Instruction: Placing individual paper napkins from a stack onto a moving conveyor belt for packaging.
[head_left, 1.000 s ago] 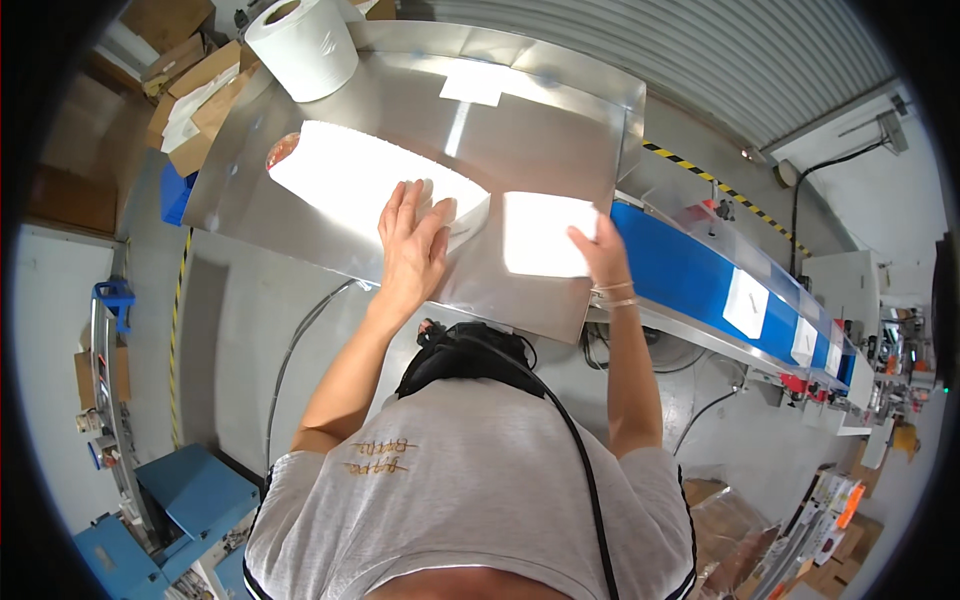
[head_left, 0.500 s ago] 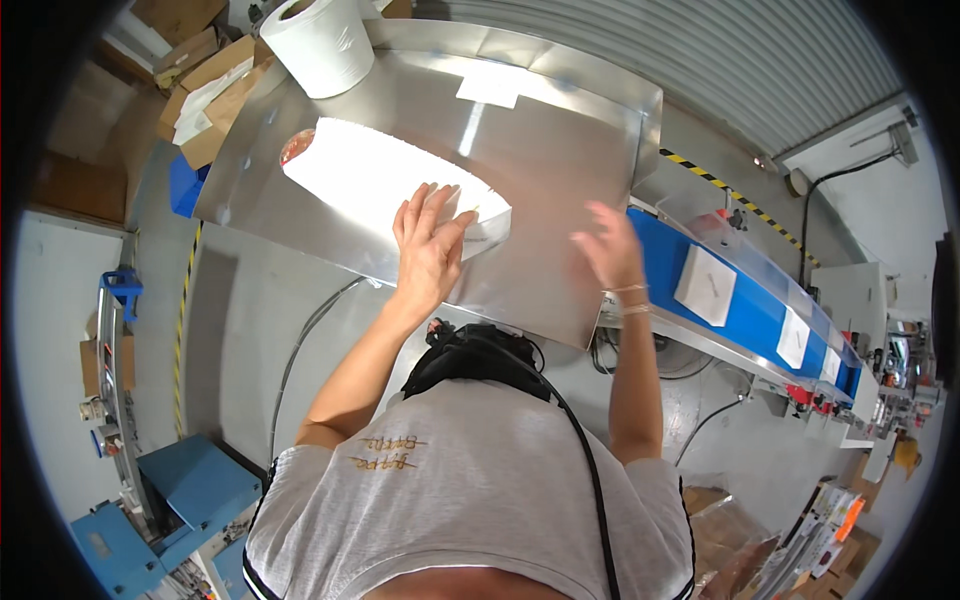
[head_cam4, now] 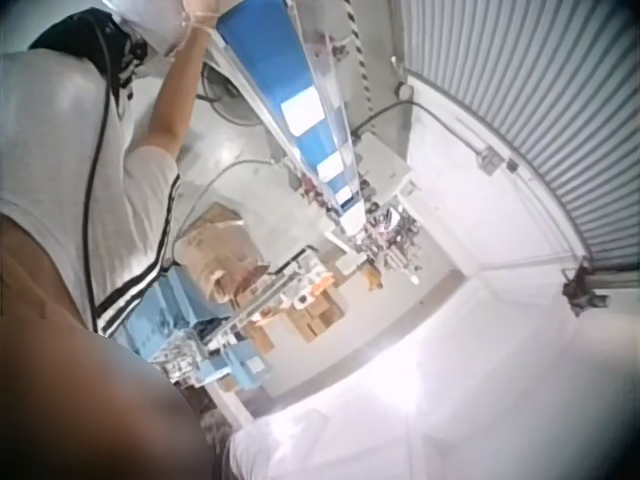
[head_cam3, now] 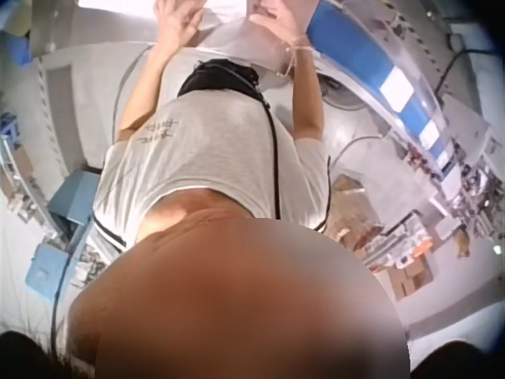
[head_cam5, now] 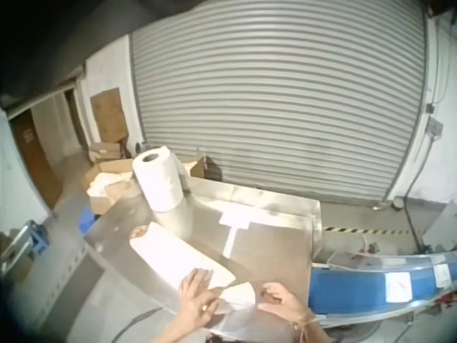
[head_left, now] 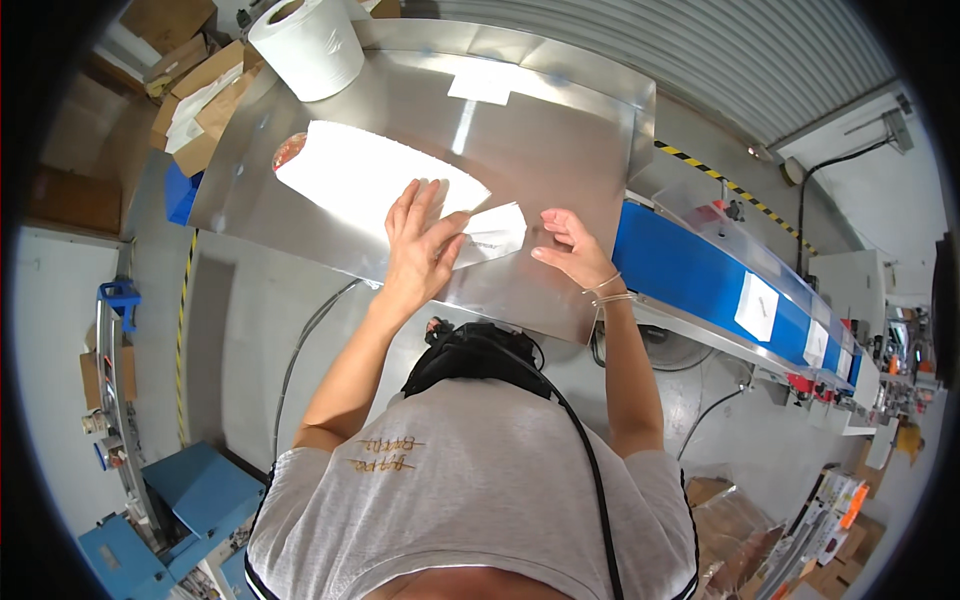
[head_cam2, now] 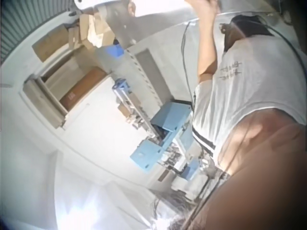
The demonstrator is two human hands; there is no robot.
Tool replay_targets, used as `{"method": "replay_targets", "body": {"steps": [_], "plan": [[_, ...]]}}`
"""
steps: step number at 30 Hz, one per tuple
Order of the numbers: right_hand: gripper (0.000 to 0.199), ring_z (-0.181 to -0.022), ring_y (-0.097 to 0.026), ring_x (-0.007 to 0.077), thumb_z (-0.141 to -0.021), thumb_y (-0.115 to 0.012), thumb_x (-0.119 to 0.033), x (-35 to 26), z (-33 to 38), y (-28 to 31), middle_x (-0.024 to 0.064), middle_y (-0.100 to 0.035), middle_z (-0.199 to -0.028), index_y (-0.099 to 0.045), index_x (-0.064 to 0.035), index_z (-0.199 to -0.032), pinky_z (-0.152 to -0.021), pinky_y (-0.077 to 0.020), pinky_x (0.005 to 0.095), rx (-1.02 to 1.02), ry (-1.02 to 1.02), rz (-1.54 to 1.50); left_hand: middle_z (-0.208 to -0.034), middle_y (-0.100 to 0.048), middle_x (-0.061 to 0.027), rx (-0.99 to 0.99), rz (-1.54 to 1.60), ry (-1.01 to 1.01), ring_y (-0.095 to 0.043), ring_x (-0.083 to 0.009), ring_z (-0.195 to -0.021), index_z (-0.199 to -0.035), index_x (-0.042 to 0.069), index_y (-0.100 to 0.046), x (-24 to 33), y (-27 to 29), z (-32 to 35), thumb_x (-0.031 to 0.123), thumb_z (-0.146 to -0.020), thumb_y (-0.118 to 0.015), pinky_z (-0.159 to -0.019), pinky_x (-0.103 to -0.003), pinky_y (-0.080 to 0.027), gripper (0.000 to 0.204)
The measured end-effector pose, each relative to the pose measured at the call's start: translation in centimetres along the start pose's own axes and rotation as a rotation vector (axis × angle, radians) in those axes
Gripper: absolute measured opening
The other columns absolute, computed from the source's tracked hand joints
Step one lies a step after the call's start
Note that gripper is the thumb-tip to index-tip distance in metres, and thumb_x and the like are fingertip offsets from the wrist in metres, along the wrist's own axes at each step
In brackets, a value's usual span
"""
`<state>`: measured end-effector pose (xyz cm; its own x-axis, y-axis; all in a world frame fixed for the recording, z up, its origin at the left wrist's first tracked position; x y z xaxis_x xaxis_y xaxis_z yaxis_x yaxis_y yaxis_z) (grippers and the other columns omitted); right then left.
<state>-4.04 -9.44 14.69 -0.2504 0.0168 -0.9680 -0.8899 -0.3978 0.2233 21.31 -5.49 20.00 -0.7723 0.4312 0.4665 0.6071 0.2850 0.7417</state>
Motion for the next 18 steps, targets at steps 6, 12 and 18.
{"method": "replay_targets", "body": {"steps": [6,12,18], "plan": [[0.054,-0.118,-0.050,0.0211,-0.077,-0.075,-0.017,-0.6,-0.8,-1.4,0.0090,-0.054,-0.125,-0.049,-0.0056,-0.123,-0.099,-0.0382,0.0356,-0.003,0.070,-0.024,-0.134,-0.045,-0.0143,0.010,-0.033,-0.055,-0.035,-0.0387,-0.128,-0.101,0.014,-0.070,0.1,-0.1,0.1,0.005,-0.072,-0.070,-0.102,-0.050,-0.028,0.031],[0.053,-0.110,-0.054,0.0179,-0.076,-0.075,-0.016,0.6,-2.0,-2.4,0.0068,-0.057,-0.117,-0.051,-0.0046,-0.122,-0.093,-0.0421,0.0334,-0.030,0.071,-0.116,-0.130,-0.050,-0.0127,0.029,-0.024,-0.099,-0.038,-0.0373,-0.127,-0.099,0.017,-0.072,-0.1,-0.2,0.4,0.005,-0.071,-0.070,-0.101,-0.050,-0.030,0.031],[0.051,-0.104,-0.056,0.0167,-0.077,-0.074,-0.015,-0.2,-2.0,-2.9,0.0066,-0.059,-0.113,-0.052,-0.0046,-0.121,-0.087,-0.0460,0.0309,-0.056,0.058,-0.165,-0.131,-0.049,-0.0124,0.002,-0.033,-0.123,-0.037,-0.0363,-0.128,-0.096,0.017,-0.073,0.0,0.2,0.3,0.005,-0.070,-0.069,-0.102,-0.051,-0.028,0.029]]}}
Point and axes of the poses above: each hand's wrist, its own z-axis away from the middle knuckle, its own y-axis out of the back of the hand, x = y × z, the point moved 1 cm from there along -z, towards the middle knuckle
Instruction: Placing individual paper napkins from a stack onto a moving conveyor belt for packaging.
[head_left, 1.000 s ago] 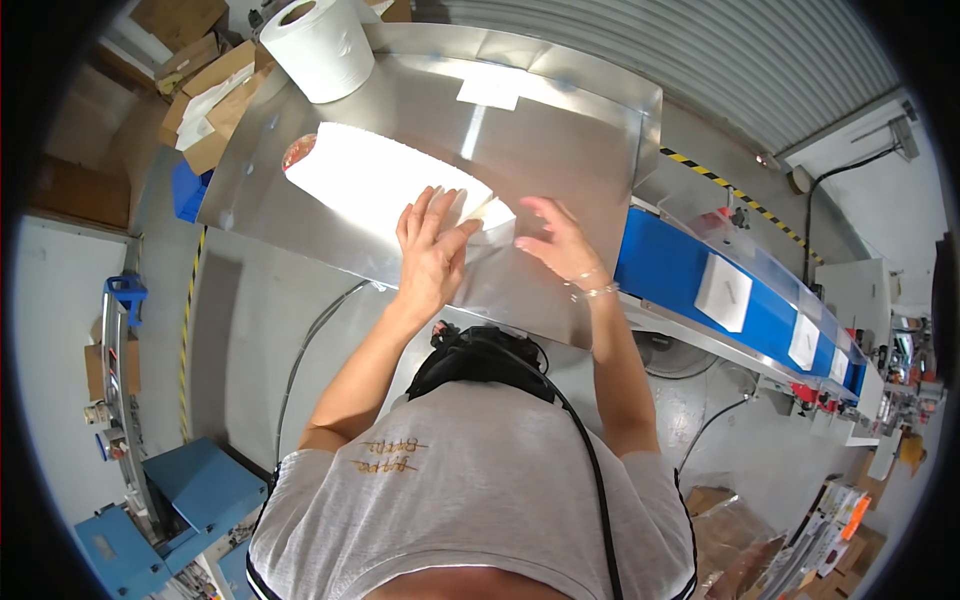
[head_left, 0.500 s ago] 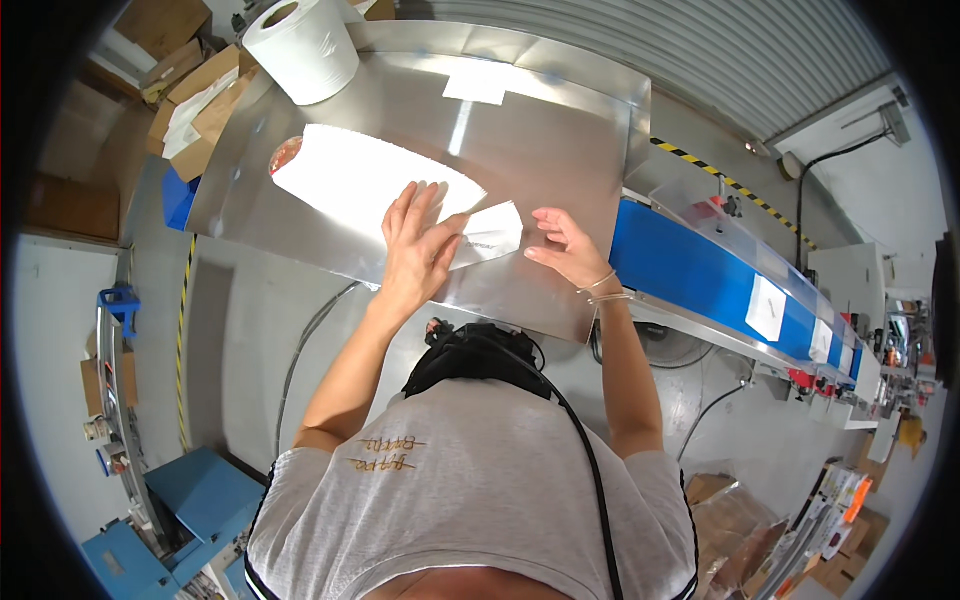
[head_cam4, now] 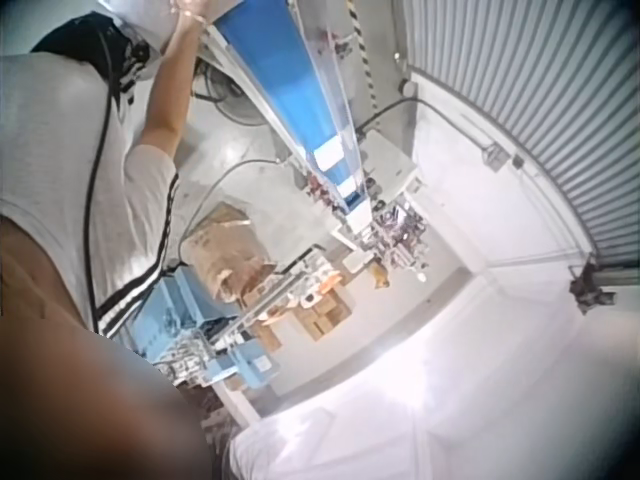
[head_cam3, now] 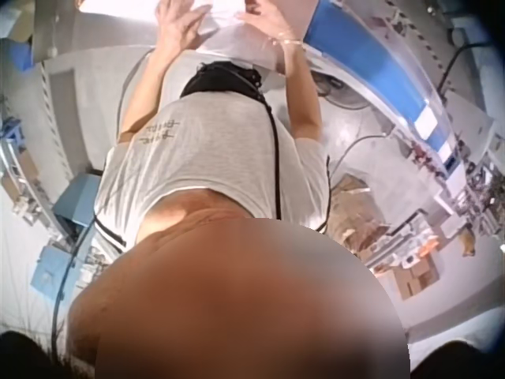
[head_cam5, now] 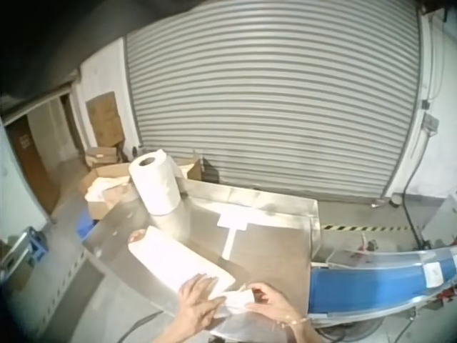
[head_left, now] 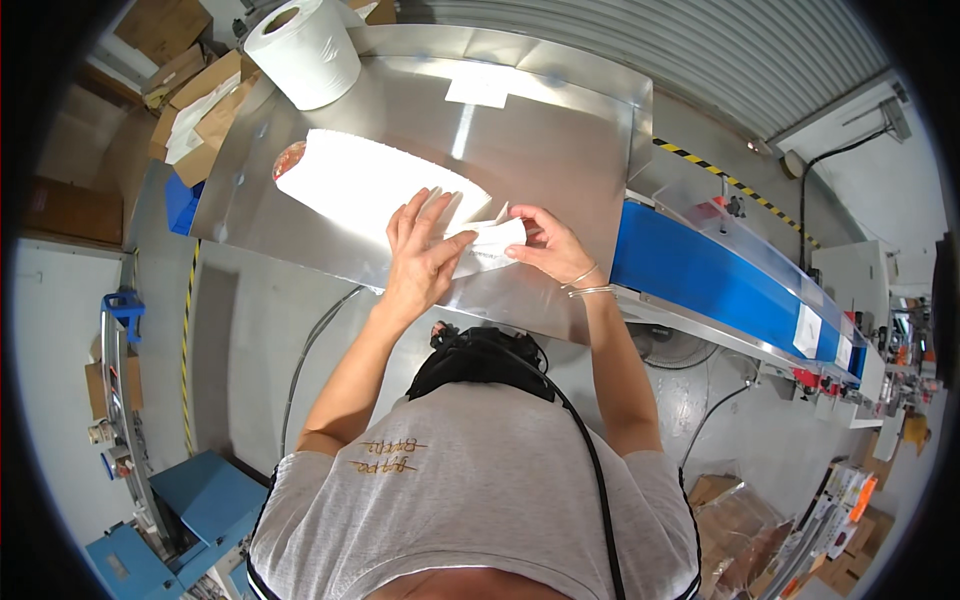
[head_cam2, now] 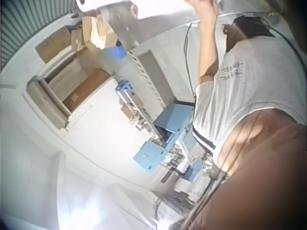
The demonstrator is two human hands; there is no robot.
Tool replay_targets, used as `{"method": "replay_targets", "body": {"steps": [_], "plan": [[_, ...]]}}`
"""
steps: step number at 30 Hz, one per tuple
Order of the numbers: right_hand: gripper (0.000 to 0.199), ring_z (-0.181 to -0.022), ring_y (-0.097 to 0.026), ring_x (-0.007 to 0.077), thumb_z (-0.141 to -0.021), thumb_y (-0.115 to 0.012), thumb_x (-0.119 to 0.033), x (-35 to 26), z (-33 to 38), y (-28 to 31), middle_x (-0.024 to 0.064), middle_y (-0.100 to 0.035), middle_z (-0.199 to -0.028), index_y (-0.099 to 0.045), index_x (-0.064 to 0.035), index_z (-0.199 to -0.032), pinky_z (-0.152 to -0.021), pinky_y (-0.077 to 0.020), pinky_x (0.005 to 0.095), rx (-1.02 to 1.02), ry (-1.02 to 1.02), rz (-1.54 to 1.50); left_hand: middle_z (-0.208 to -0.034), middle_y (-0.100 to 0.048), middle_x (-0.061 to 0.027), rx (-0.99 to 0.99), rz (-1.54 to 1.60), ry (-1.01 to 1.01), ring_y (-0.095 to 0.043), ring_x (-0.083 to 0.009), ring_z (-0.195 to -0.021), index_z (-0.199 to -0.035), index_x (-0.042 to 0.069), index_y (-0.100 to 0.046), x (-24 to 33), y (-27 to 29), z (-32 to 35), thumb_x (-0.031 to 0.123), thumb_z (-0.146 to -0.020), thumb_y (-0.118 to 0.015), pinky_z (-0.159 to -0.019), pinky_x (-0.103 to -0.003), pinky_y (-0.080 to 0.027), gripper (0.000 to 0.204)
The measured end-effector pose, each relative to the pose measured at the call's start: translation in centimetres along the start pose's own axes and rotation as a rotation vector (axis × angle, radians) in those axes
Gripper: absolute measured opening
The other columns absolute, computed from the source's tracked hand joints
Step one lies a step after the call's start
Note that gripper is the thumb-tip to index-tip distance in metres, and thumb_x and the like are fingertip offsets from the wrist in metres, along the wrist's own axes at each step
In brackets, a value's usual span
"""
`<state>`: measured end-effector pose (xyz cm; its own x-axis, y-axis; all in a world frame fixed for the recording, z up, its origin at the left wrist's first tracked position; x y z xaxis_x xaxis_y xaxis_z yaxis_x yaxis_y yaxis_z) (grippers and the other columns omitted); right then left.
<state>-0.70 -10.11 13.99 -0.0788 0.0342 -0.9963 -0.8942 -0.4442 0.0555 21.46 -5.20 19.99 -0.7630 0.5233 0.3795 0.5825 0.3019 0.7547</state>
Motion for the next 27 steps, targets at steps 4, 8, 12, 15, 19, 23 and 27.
{"method": "replay_targets", "body": {"steps": [4,8,12,15,19,23,27], "plan": [[0.046,-0.099,-0.057,0.0167,-0.078,-0.073,-0.013,1.8,-0.2,0.2,0.0073,-0.058,-0.113,-0.054,-0.0029,-0.119,-0.087,-0.0464,0.0292,0.026,0.045,0.050,-0.132,-0.048,-0.0140,-0.016,-0.002,-0.004,-0.035,-0.0370,-0.128,-0.097,0.011,-0.071,0.8,0.3,-0.8,0.014,-0.073,-0.070,-0.103,-0.050,-0.025,0.024],[0.039,-0.097,-0.058,0.0148,-0.082,-0.070,-0.014,0.5,0.9,0.8,0.0055,-0.060,-0.110,-0.056,-0.0010,-0.117,-0.087,-0.0461,0.0273,0.083,0.163,0.273,-0.132,-0.047,-0.0161,0.022,-0.008,0.080,-0.035,-0.0379,-0.127,-0.098,0.004,-0.068,0.5,0.0,-1.0,0.024,-0.079,-0.068,-0.103,-0.049,-0.024,0.027],[0.022,-0.082,-0.053,0.0087,-0.089,-0.063,-0.018,2.5,4.0,3.5,0.0008,-0.059,-0.089,-0.058,-0.0017,-0.102,-0.072,-0.0448,0.0247,0.345,-0.052,0.019,-0.131,-0.048,-0.0159,0.054,-0.076,0.137,-0.037,-0.0364,-0.126,-0.096,0.004,-0.068,0.4,-0.6,-0.9,0.024,-0.083,-0.065,-0.102,-0.047,-0.027,0.024],[0.018,-0.071,-0.044,0.0068,-0.092,-0.060,-0.020,2.6,7.0,9.0,-0.0008,-0.053,-0.077,-0.055,-0.0026,-0.089,-0.061,-0.0392,0.0236,0.684,-0.113,0.130,-0.131,-0.048,-0.0154,0.085,-0.082,0.167,-0.038,-0.0364,-0.125,-0.092,0.004,-0.068,0.1,-0.8,-0.9,0.020,-0.081,-0.066,-0.101,-0.047,-0.028,0.019],[0.033,-0.079,-0.060,0.0266,-0.086,-0.064,-0.027,4.8,11.9,17.5,0.0138,-0.064,-0.090,-0.058,-0.0042,-0.110,-0.074,-0.0466,0.0341,0.989,-0.356,0.706,-0.130,-0.048,-0.0157,0.098,-0.117,0.199,-0.038,-0.0372,-0.124,-0.101,0.004,-0.064,-0.3,-1.3,-1.0,0.008,-0.077,-0.066,-0.101,-0.048,-0.028,0.025],[0.051,-0.108,-0.053,0.0361,-0.079,-0.067,-0.022,3.5,11.0,16.0,0.0209,-0.058,-0.115,-0.051,-0.0056,-0.124,-0.097,-0.0386,0.0420,1.159,-0.211,1.429,-0.130,-0.045,-0.0174,0.118,-0.118,0.235,-0.037,-0.0377,-0.125,-0.112,0.005,-0.059,-0.2,-1.4,-1.1,0.002,-0.074,-0.064,-0.102,-0.050,-0.027,0.038],[0.054,-0.087,-0.064,0.0209,-0.083,-0.068,-0.021,1.5,2.9,6.9,0.0131,-0.059,-0.122,-0.047,-0.0047,-0.130,-0.080,-0.0507,0.0307,0.431,-0.041,0.718,-0.130,-0.045,-0.0181,0.082,-0.114,0.199,-0.037,-0.0379,-0.125,-0.111,0.005,-0.060,-0.4,-1.0,-0.9,0.003,-0.074,-0.065,-0.102,-0.050,-0.027,0.038]]}}
Point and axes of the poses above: each hand's wrist, its own z-axis away from the middle knuckle, its own y-axis out of the back of the hand, x = y × z, the point moved 1 cm from there along -z, towards the middle knuckle
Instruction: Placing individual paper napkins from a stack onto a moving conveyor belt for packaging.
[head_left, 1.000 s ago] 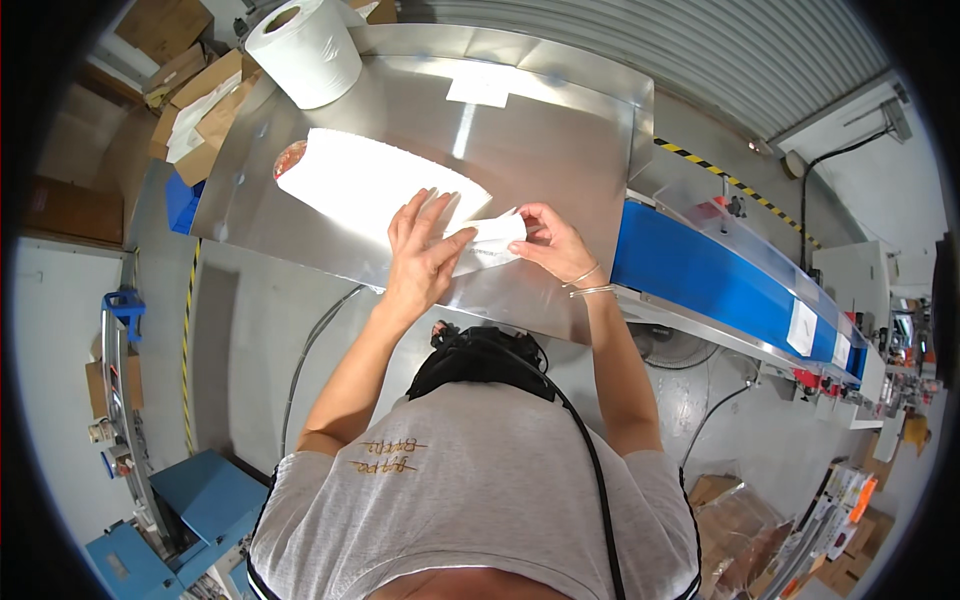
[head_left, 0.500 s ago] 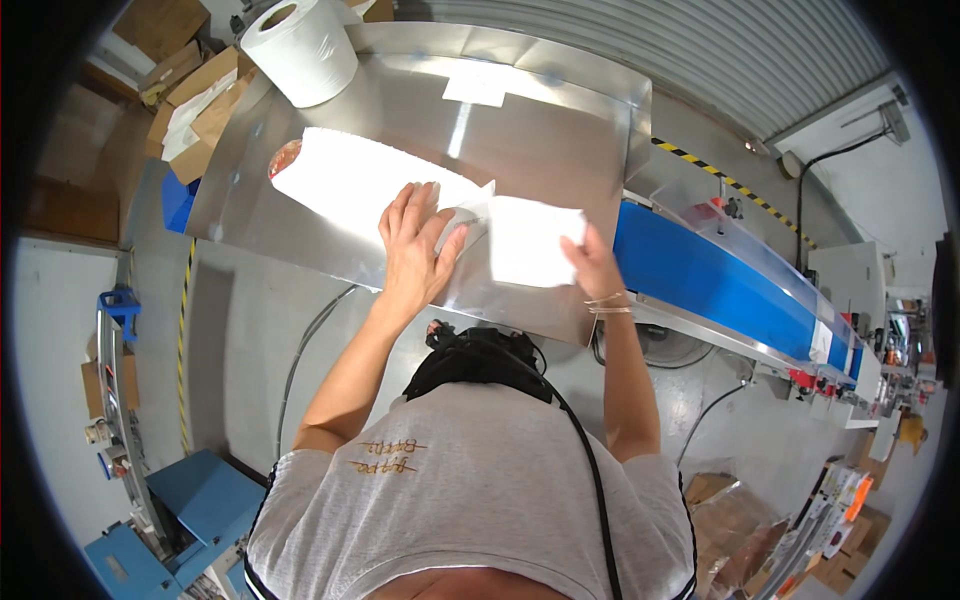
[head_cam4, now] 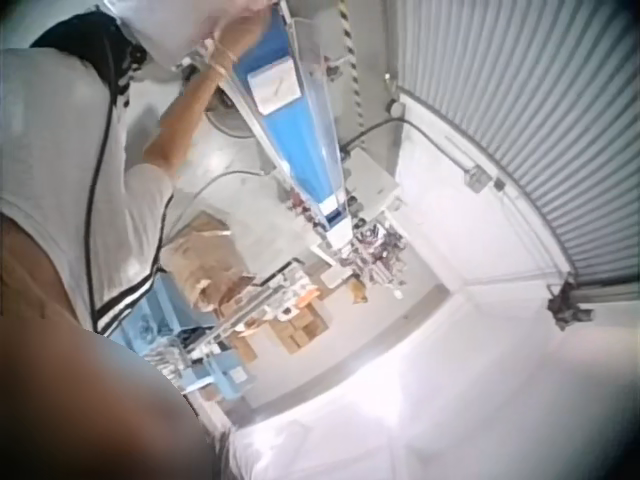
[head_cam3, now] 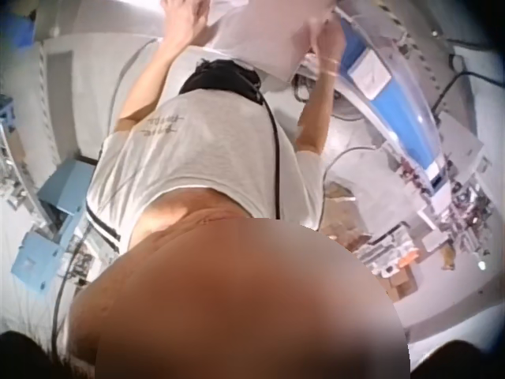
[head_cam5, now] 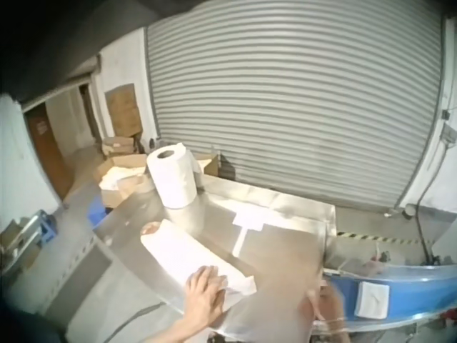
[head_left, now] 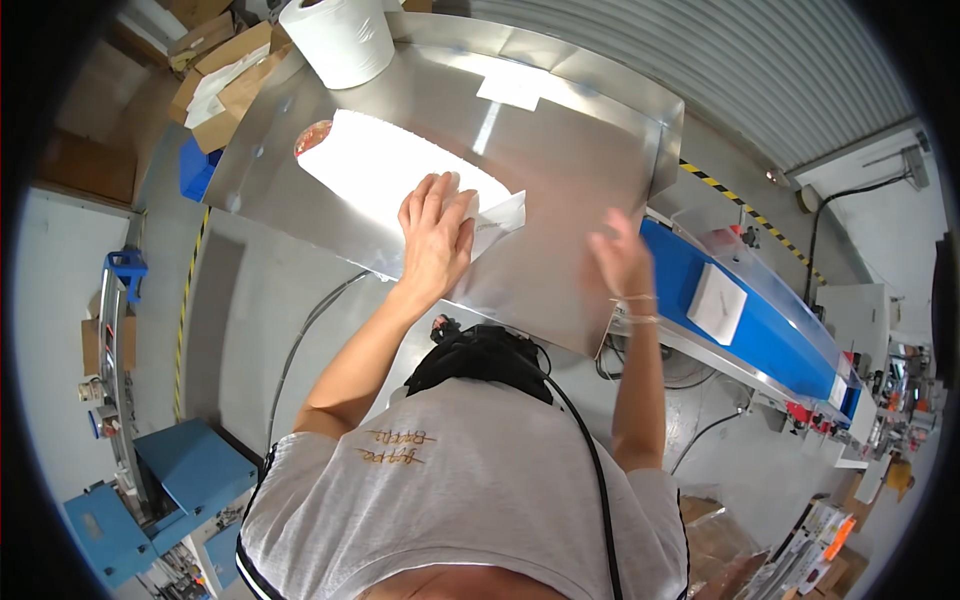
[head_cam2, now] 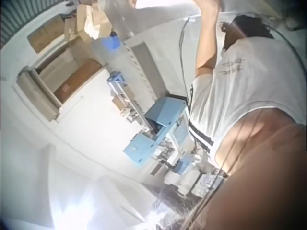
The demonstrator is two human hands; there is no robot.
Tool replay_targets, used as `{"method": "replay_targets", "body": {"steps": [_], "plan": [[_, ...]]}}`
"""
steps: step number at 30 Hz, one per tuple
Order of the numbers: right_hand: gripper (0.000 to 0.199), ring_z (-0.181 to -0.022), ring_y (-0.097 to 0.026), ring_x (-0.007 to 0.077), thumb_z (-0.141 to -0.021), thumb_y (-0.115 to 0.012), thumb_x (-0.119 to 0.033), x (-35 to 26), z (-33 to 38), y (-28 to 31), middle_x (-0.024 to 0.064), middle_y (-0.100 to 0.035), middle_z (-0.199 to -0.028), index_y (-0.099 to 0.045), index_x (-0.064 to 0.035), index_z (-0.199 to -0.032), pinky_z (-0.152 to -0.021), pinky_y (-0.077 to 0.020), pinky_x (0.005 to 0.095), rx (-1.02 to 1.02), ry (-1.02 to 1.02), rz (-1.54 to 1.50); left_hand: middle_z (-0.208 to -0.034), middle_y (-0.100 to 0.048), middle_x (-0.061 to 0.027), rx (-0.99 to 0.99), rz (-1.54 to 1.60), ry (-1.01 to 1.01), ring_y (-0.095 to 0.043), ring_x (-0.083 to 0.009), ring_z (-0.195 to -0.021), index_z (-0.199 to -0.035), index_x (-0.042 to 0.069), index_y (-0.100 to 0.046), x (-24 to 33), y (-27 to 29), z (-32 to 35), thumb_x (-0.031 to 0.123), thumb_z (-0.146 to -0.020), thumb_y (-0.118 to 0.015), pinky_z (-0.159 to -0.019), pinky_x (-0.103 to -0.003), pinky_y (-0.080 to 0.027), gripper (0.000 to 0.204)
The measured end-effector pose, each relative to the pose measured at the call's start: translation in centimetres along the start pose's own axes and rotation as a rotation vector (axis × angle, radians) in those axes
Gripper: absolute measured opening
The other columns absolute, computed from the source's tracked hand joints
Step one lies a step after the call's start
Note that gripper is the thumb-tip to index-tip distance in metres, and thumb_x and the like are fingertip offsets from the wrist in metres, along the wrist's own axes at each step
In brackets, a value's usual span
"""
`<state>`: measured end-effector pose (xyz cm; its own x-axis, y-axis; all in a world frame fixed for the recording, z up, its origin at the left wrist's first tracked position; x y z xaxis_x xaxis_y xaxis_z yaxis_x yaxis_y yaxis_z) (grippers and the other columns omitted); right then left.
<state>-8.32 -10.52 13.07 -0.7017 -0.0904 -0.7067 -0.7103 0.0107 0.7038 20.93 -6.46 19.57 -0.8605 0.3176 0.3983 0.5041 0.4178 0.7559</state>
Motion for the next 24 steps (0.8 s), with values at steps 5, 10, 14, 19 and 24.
{"method": "replay_targets", "body": {"steps": [5,10,14,19,24], "plan": [[0.068,-0.096,-0.061,0.0159,-0.086,-0.065,-0.013,-7.7,-1.4,-6.5,0.0149,-0.050,-0.132,-0.028,-0.0011,-0.142,-0.081,-0.0488,0.0262,-0.386,-0.010,-0.600,-0.132,-0.046,-0.0176,-0.022,0.002,-0.003,-0.038,-0.0363,-0.126,-0.113,0.009,-0.062,0.4,0.3,-0.2,0.015,-0.073,-0.071,-0.101,-0.048,-0.030,0.042],[0.071,-0.100,-0.063,0.0259,-0.082,-0.067,-0.016,-9.2,-0.3,-7.7,0.0204,-0.043,-0.135,-0.031,0.0000,-0.141,-0.079,-0.0523,0.0300,-0.296,0.111,-0.488,-0.131,-0.047,-0.0175,-0.014,0.015,-0.004,-0.038,-0.0363,-0.126,-0.112,0.009,-0.064,0.1,0.4,-0.1,0.018,-0.072,-0.073,-0.100,-0.047,-0.030,0.041],[0.073,-0.101,-0.062,0.0285,-0.081,-0.068,-0.016,-10.6,0.0,-7.1,0.0202,-0.042,-0.136,-0.030,-0.0009,-0.141,-0.080,-0.0526,0.0311,-0.336,0.085,-0.454,-0.132,-0.047,-0.0170,-0.005,0.020,-0.022,-0.039,-0.0365,-0.126,-0.110,0.009,-0.065,-0.2,0.4,0.0,0.016,-0.071,-0.073,-0.100,-0.048,-0.031,0.040],[0.073,-0.099,-0.063,0.0268,-0.080,-0.069,-0.017,-9.6,-0.6,-7.1,0.0170,-0.042,-0.137,-0.031,-0.0014,-0.140,-0.080,-0.0530,0.0316,-0.313,0.172,-0.411,-0.132,-0.046,-0.0161,-0.004,0.035,-0.034,-0.039,-0.0368,-0.125,-0.109,0.011,-0.066,-0.1,0.4,-0.1,0.011,-0.070,-0.073,-0.099,-0.048,-0.031,0.040],[0.072,-0.091,-0.063,0.0252,-0.078,-0.071,-0.017,-9.7,-0.8,-6.4,0.0162,-0.042,-0.137,-0.034,-0.0029,-0.139,-0.078,-0.0530,0.0310,-0.342,0.100,-0.289,-0.133,-0.043,-0.0164,-0.029,0.081,-0.030,-0.035,-0.0385,-0.127,-0.107,0.010,-0.066,-0.1,0.3,0.0,0.005,-0.069,-0.069,-0.102,-0.052,-0.026,0.039]]}}
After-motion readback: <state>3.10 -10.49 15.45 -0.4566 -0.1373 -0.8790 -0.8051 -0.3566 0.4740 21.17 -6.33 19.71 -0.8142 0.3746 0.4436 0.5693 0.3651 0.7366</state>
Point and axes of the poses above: each hand's wrist, its own z-axis away from the middle knuckle, its own y-axis out of the back of the hand, x = y × z, the point moved 1 cm from there along -z, towards the middle knuckle
